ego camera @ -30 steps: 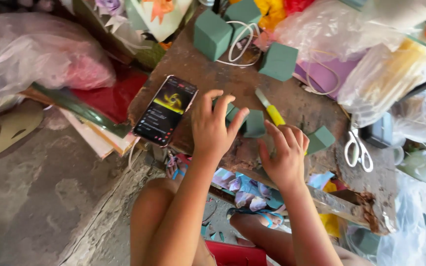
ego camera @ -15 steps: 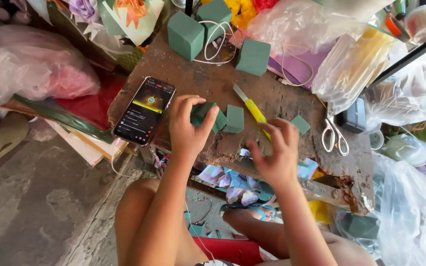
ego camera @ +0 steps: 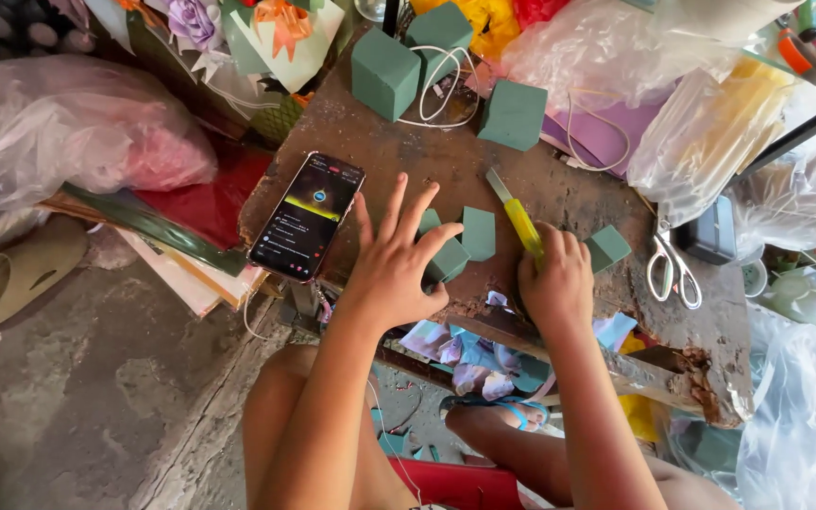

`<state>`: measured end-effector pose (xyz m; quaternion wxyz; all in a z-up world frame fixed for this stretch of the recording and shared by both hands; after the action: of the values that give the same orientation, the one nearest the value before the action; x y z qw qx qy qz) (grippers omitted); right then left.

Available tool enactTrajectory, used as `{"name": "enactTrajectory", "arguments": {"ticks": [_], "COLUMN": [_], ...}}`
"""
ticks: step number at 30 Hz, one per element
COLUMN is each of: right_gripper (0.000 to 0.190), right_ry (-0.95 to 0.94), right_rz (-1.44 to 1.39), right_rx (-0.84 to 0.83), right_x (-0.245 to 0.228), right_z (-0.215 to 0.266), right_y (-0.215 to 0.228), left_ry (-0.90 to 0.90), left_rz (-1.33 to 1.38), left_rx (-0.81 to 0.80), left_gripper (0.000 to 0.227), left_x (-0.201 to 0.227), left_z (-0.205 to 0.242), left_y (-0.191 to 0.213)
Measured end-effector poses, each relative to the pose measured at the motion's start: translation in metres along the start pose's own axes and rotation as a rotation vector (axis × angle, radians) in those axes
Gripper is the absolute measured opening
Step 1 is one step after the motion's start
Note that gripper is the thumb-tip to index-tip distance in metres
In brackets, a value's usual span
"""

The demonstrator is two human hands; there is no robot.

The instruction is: The person cuts green foam blocks into smaller pieces using a yellow utility knife on a wooden table. They repeatedly slice the blocks, separate the pieces, and place them into a plastic bag on the floor.

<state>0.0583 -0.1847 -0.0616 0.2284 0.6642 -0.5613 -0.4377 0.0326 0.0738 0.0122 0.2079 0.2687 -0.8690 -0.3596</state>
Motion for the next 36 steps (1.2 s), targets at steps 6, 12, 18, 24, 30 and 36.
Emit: {"name": "enactTrajectory", "arguments": {"ticks": [6,12,18,24,30,36], "right_gripper": [0.033,0.029,0.034,0.033,0.03,0.028], "right_ry": [-0.214,-0.127,0.111,0.179,0.232,0.273], "right_rz": [-0.488,-0.937,-0.764,-0.707,-0.631,-0.622], "right_rx": [-0.04,-0.259,-0.216,-0.17,-0.153,-0.179], "right_x": [-0.023,-0.025,-0.018,-0.023,-0.026,-0.029], "right_z": [0.028,0.088,0.121,0.127,0.127,0.124], "right_y": [0.074,0.116,0.138,0.136,0.143,0.146], "left_ry": [-0.065,0.392,0.446,0.419,0.643,0.621], "left_rz": [0.219,1.365,1.611,1.91,2.15,2.054], "left_rx": [0.226,0.462,0.268,0.269,0.388,0.335], "left_gripper": [0.062,0.051,0.06,0.059,0.05,0.037], "left_x": [0.012,0.026,0.05,0.062,0.057,0.063], "left_z": [0.004,0.039,0.029,0.029,0.04,0.027], "left_y": [0.026,0.005,0.001,-0.019,-0.043,-0.017]}}
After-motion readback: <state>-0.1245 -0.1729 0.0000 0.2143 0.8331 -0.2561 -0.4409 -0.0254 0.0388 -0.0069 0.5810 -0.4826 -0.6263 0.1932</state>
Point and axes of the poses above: each hand's wrist, its own z-axis away from the middle knuckle, its own y-axis out of the back of the hand, x = y × z, the point moved 2 cm from there along -z, towards the middle knuckle, and after that the axes turned 15 degrees about -y, right-handed, at the moved point
